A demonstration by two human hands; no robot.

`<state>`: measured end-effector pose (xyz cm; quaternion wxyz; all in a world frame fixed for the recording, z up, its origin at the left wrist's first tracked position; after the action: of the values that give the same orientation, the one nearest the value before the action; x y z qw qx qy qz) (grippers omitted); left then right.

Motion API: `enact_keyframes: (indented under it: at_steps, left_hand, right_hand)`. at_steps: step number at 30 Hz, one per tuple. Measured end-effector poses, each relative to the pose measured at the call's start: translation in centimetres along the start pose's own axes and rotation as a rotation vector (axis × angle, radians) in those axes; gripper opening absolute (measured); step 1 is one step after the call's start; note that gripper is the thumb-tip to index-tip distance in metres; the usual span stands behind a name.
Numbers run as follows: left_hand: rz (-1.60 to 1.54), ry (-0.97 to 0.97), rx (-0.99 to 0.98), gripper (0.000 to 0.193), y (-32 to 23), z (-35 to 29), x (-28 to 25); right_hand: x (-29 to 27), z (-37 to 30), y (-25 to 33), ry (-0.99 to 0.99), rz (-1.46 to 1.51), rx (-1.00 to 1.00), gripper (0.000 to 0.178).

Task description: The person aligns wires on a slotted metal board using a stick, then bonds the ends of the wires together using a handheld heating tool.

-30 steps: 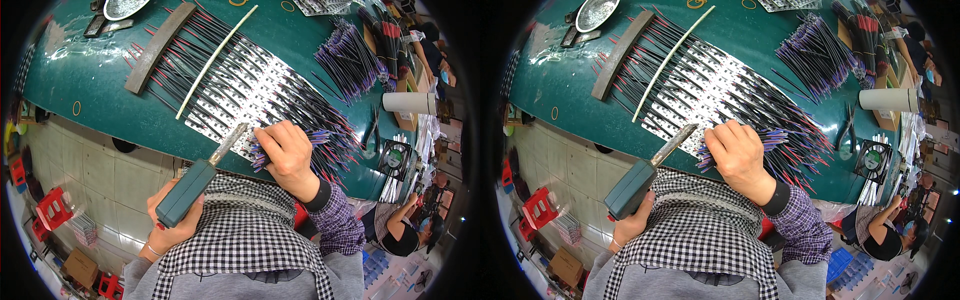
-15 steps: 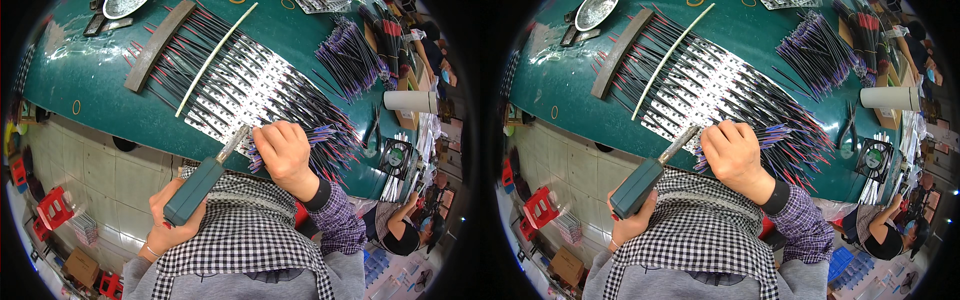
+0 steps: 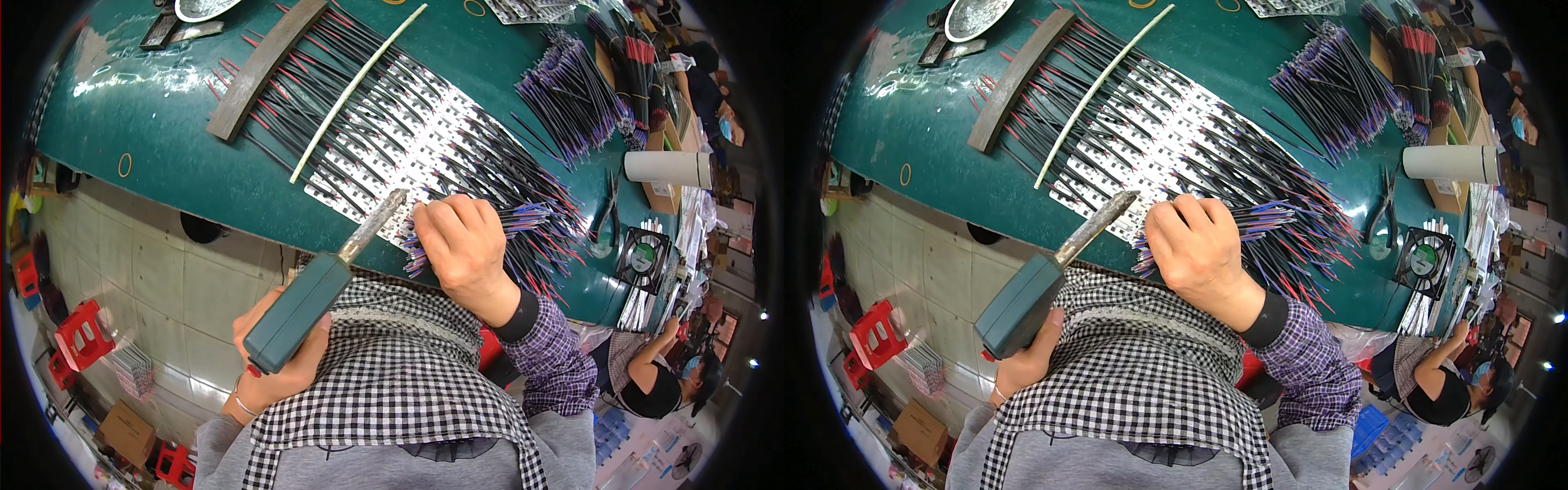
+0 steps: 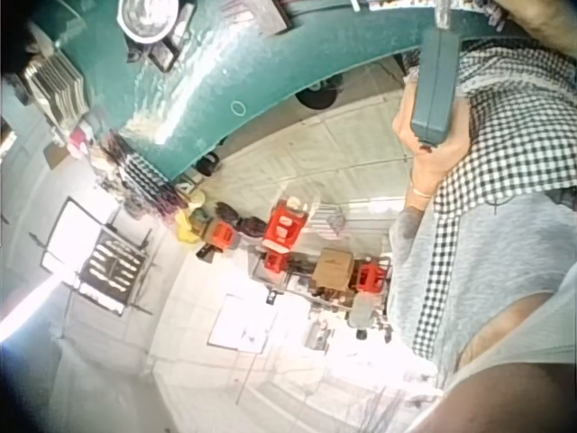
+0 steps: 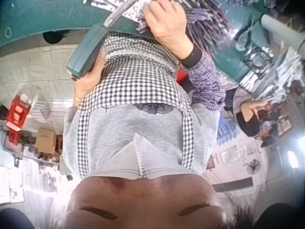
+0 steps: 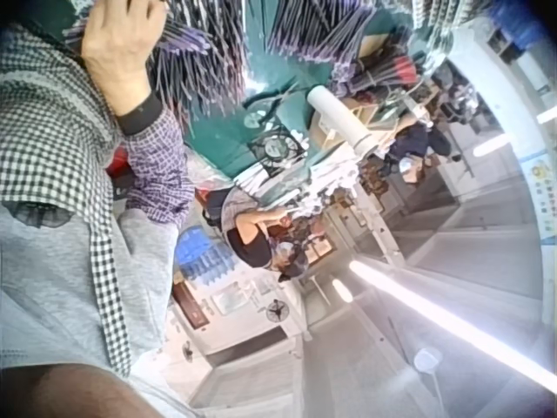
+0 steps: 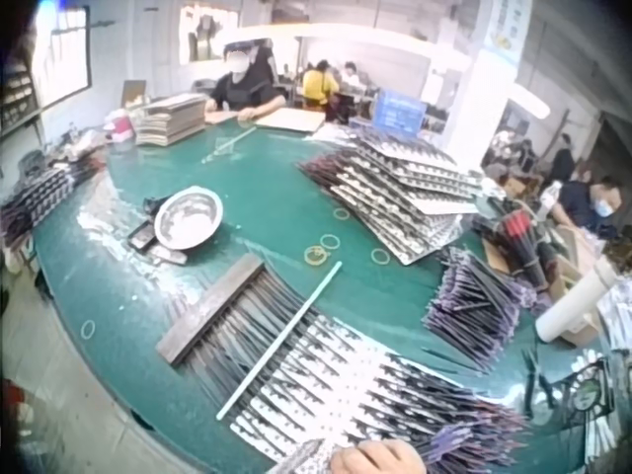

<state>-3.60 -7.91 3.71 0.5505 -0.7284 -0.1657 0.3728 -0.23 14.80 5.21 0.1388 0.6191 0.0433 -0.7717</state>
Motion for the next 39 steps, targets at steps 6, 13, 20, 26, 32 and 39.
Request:
enact_keyframes:
  at_steps: [6, 13, 20, 26, 32, 39]
  left_hand:
    - [-0.065, -0.058, 0.056, 0.021, 0.1, 0.1, -0.2]
    - [-0.013, -0.165, -0.013, 0.019, 0.5, -0.7, -0.8]
    - [0.018, -0.154, 0.025, 0.018, 0.7, -0.8, -0.9]
    - [-0.070, -0.062, -0.073, 0.023, 0.5, -0.6, -0.7]
    - [-0.070, 0.032, -0.088, 0.024, 0.1, -0.2, -0.4]
    - [-0.010, 0.101, -0.045, 0.023, 0.0, 0.0, -0.1]
  right_hand:
    - [-0.6, 0.0, -0.3, 0.037, 0.034, 0.032, 0.020]
    - [-2.3, -0.8, -0.5, 0.011, 0.226, 0.164, 0.052]
    - [-0.4, -1.0, -0.2, 0.066, 0.187, 0.090, 0.050]
    - [0.0, -0.9, 0.1, 0.026, 0.140, 0.072, 0.036]
    - [0.1, -0.8, 0.4, 0.069, 0.103, 0.060, 0.032]
    - [0.3, -0.7, 0.5, 0.076, 0.089, 0.036, 0.029]
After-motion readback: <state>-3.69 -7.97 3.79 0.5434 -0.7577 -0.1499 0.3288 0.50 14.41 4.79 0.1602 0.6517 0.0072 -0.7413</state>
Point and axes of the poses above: each hand's wrist, its own z-axis towards the middle knuckle, its own x-axis out of the palm, y = z × x, the point moved 6 cm from there along z, towards the middle knuckle, and after that the axes turned 12 degrees about y, right-handed, at the moved point
